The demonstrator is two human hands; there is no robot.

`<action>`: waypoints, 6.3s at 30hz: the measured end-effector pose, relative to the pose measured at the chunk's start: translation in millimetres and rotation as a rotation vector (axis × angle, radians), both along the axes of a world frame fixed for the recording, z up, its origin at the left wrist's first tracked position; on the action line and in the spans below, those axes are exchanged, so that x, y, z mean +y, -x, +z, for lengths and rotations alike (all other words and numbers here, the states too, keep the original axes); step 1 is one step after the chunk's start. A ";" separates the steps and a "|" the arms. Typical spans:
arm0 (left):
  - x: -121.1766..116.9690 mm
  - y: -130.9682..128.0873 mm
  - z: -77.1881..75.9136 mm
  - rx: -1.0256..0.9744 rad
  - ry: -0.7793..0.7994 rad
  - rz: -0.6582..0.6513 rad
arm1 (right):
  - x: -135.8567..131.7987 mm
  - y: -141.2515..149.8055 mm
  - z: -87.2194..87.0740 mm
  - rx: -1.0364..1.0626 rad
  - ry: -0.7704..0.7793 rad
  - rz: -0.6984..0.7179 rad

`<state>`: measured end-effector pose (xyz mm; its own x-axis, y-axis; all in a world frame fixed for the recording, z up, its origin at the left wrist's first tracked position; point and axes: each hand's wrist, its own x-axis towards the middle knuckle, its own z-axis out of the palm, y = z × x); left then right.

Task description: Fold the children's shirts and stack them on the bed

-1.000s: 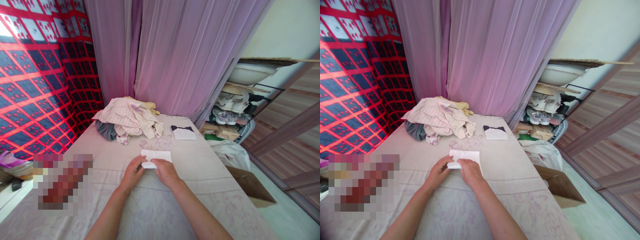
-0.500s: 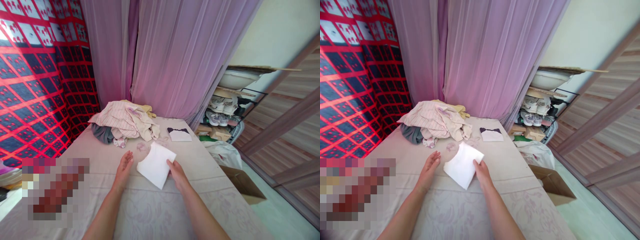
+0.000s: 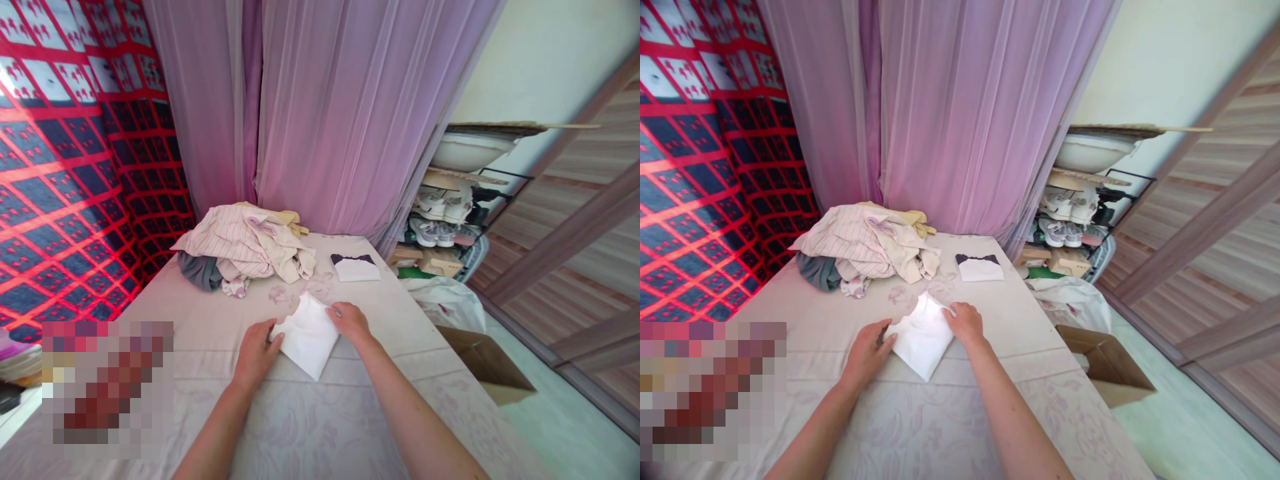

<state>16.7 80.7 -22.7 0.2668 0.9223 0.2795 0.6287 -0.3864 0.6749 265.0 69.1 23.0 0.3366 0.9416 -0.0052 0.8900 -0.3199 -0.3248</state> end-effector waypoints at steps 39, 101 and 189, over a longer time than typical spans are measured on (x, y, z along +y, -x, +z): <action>-34.3 -68.4 44.5 0.417 0.354 0.165 | -21.4 -40.1 -4.4 0.325 0.143 0.058; 176.5 -276.9 45.8 0.631 -0.070 -0.357 | 140.0 -189.3 -12.7 -0.110 -0.135 0.017; -49.3 23.7 8.0 0.547 -0.025 -0.064 | -73.9 -22.3 -60.8 0.067 -0.450 -0.028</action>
<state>-6.9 31.4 -14.7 0.4344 0.8945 0.1060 0.8600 -0.4468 0.2464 287.3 -4.9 -37.8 0.3751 0.8454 0.3803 0.8554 -0.1576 -0.4934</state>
